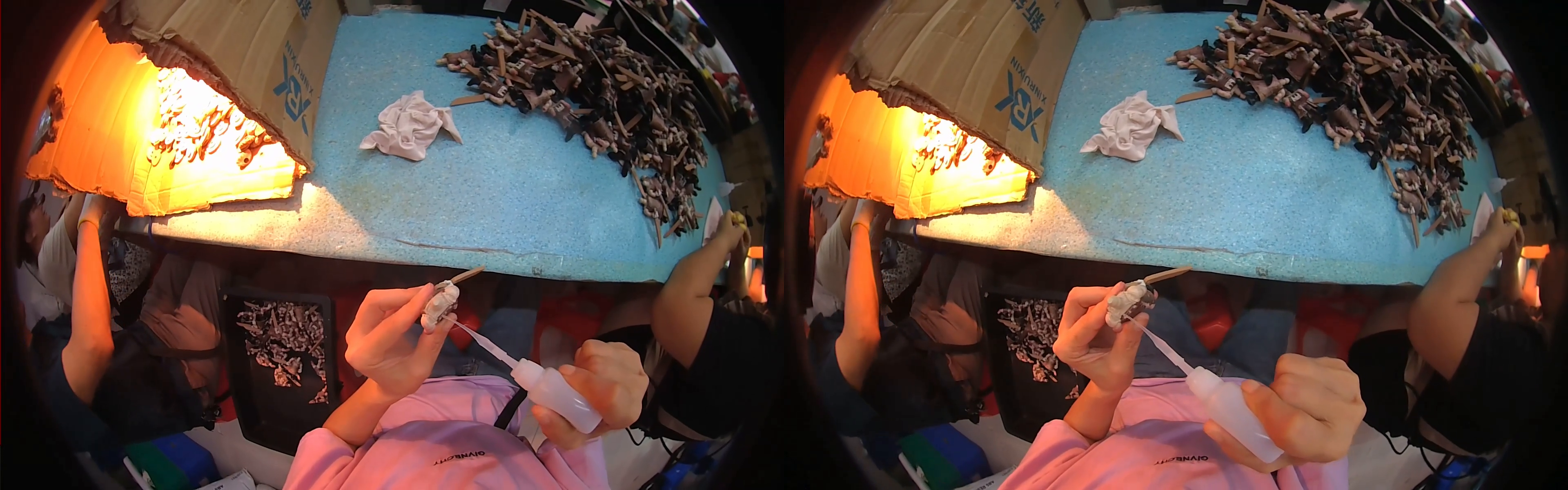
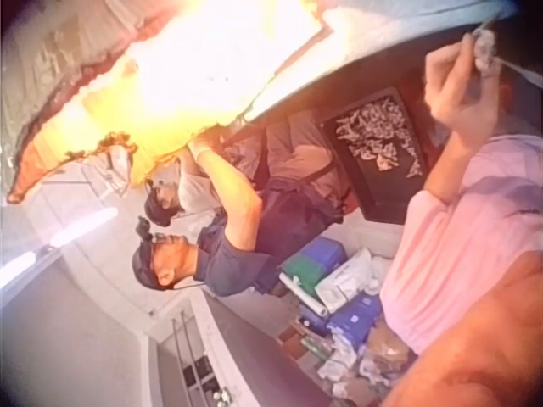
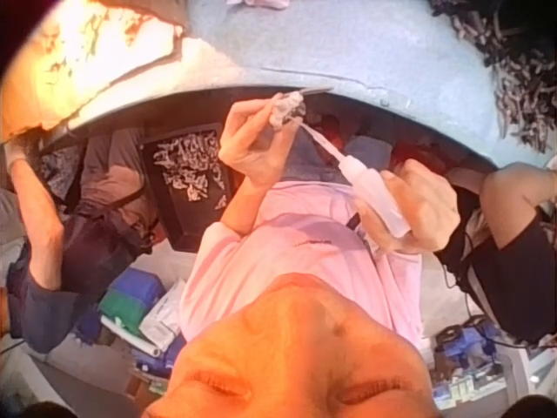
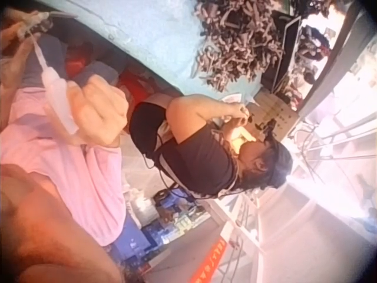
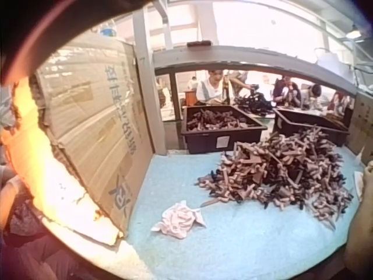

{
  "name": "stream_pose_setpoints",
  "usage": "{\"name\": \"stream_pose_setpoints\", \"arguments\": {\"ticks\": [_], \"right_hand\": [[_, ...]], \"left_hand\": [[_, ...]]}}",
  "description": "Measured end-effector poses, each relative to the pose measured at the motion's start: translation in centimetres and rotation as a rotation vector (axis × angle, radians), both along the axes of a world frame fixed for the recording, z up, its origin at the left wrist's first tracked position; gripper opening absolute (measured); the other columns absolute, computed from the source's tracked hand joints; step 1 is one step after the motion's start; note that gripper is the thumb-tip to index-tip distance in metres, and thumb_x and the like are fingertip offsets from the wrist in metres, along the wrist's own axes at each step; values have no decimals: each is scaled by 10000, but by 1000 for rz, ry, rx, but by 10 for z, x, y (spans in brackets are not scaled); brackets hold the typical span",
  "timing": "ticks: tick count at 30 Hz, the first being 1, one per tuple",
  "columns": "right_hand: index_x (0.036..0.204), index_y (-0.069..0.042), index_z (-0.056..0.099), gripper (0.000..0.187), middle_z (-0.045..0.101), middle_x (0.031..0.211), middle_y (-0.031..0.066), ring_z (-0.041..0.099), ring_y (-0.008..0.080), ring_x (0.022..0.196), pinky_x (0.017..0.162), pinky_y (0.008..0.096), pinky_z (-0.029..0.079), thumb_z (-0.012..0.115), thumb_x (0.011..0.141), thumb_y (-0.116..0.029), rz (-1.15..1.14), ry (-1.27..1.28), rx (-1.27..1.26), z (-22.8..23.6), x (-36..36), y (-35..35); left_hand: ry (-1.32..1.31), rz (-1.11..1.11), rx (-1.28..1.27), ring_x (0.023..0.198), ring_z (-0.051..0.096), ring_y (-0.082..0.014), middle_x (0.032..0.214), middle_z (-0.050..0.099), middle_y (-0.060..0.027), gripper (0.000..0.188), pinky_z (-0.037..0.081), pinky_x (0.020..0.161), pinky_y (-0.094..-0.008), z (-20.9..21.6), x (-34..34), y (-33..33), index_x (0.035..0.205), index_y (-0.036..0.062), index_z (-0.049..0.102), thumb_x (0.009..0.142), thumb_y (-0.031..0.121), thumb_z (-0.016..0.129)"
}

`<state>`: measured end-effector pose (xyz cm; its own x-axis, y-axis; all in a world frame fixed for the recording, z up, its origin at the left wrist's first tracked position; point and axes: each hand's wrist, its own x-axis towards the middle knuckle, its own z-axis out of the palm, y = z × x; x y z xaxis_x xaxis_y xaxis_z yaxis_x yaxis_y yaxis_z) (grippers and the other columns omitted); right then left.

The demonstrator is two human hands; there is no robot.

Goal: The person assembles plastic figurines by applying glue from a bottle to toy parts and joining them by hand.

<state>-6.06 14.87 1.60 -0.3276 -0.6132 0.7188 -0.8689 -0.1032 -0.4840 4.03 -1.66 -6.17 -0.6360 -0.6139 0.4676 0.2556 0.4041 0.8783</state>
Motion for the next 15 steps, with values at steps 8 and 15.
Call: {"name": "stream_pose_setpoints", "arguments": {"ticks": [8, 15], "right_hand": [[782, 42, 539, 326, 433, 444, 42, 343, 130, 310, 303, 238, 250, 704, 585, -159, -6, -13, -16, -2, 1, -3], [774, 42, 547, 320, 439, 453, 42, 337, 134, 313, 305, 245, 250, 702, 570, -150, -3, -13, -10, -2, 2, -2]], "left_hand": [[48, 13, 60, 771, 600, -170, 916, 594, -138, 364, 502, 677, -252, -3, 0, 2, 990, -59, 635, 637, -103, 711], [56, 14, 76, 770, 596, -166, 916, 594, -139, 358, 499, 675, -250, -3, 0, 3, 986, -59, 636, 639, -102, 708]]}}
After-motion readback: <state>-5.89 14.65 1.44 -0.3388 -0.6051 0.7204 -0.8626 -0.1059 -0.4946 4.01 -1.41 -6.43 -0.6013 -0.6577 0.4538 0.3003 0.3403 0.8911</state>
